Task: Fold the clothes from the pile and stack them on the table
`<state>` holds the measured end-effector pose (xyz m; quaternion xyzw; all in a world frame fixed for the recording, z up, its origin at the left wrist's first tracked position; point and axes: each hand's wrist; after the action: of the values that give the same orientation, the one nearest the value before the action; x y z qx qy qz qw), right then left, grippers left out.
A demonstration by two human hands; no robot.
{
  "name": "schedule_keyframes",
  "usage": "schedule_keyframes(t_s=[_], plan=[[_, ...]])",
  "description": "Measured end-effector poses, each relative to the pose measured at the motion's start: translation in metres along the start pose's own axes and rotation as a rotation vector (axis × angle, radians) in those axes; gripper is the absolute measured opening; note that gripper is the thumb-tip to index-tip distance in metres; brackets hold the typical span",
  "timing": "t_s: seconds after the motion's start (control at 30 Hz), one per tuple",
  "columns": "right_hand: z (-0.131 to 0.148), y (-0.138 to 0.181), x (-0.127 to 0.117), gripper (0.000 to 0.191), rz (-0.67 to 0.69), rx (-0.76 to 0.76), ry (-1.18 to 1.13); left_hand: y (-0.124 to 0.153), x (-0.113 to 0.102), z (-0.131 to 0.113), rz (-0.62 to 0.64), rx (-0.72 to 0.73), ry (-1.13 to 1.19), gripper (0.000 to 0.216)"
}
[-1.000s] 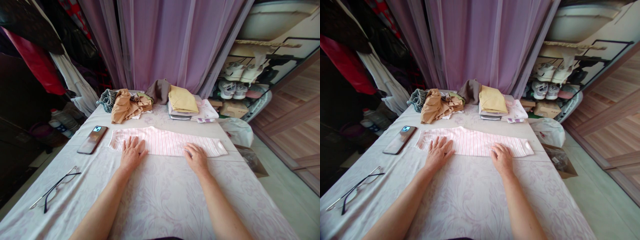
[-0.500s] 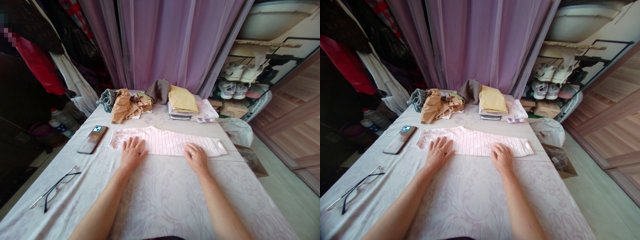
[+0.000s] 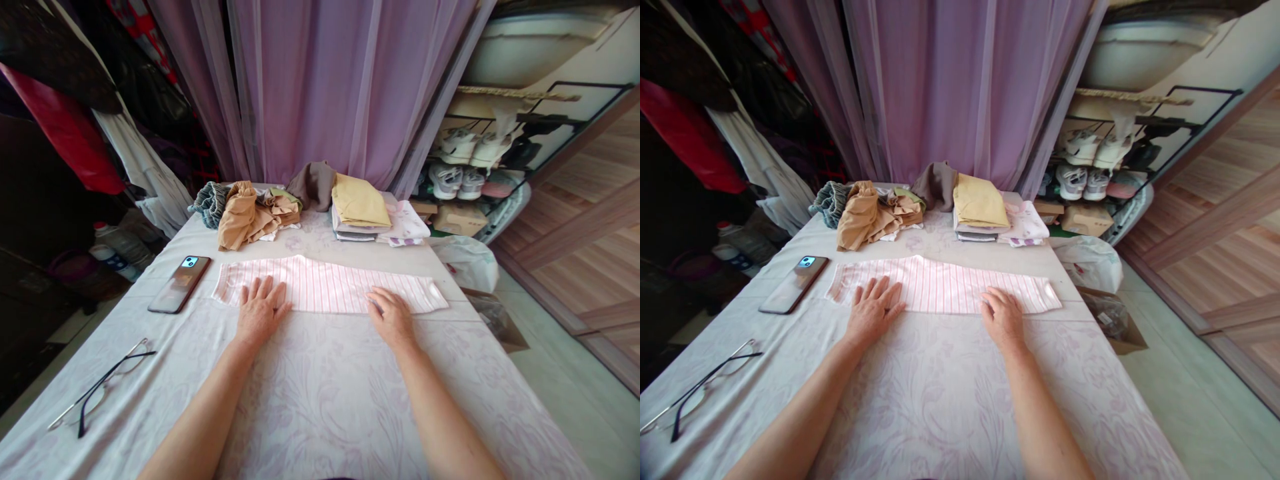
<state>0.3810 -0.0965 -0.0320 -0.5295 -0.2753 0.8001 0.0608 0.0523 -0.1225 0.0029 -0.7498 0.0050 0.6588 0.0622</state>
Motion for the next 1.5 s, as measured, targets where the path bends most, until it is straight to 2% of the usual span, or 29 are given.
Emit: schedule_keyframes(t_s=[0.13,0.23,0.3,0.43,0.63,0.83,0.9,1.03,1.13,1.2,1.33,1.4,1.5], plan=[[-0.025,-0.002,-0.017,0.027,-0.132,0.092,0.055,0.0,-0.001,0.0,0.01,0.008,-0.018,0.052],[-0.054,0.002,-0.032,0.033,-0.25,0.261,0.149,-0.001,-0.002,0.0,0.01,0.011,-0.02,0.052],[-0.073,0.008,-0.038,0.039,-0.255,0.41,0.22,-0.001,-0.002,0.0,0.013,0.013,-0.019,0.052],[-0.098,0.019,-0.039,0.039,-0.136,0.632,0.289,-0.001,-0.002,0.001,0.014,0.011,-0.026,0.052],[-0.099,0.007,-0.048,0.051,0.002,0.776,0.35,-0.001,-0.002,0.0,0.016,0.003,-0.029,0.052],[-0.091,-0.016,-0.073,0.055,0.386,0.897,0.337,-0.001,-0.003,0.0,0.026,0.005,-0.037,0.053],[-0.089,-0.019,-0.075,0.054,0.388,0.911,0.327,-0.001,-0.003,0.0,0.023,0.007,-0.032,0.053],[-0.09,-0.024,-0.072,0.047,0.267,0.866,0.296,-0.002,-0.002,0.001,0.021,0.008,-0.035,0.052],[-0.096,-0.036,-0.068,0.05,0.215,0.833,0.29,-0.001,-0.001,0.001,0.015,0.008,-0.042,0.052],[-0.102,-0.046,-0.065,0.049,0.242,0.759,0.284,-0.001,-0.001,0.001,0.006,0.008,-0.045,0.052],[-0.113,-0.061,-0.058,0.035,0.428,0.55,0.263,-0.001,0.0,0.001,0.004,-0.001,-0.045,0.052],[-0.113,-0.064,-0.057,0.029,0.465,0.522,0.269,-0.002,0.001,0.002,0.012,-0.004,-0.047,0.053],[-0.109,-0.067,-0.059,0.025,0.436,0.53,0.304,-0.002,0.0,0.002,0.021,-0.007,-0.051,0.053]])
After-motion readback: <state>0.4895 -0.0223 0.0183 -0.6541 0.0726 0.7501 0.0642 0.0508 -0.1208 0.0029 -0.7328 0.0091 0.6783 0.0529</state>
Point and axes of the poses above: each hand's wrist, its own y-axis away from the middle knuckle, its own x-axis out of the palm, z = x × y, and after that the axes turned 5 degrees about z, right-handed
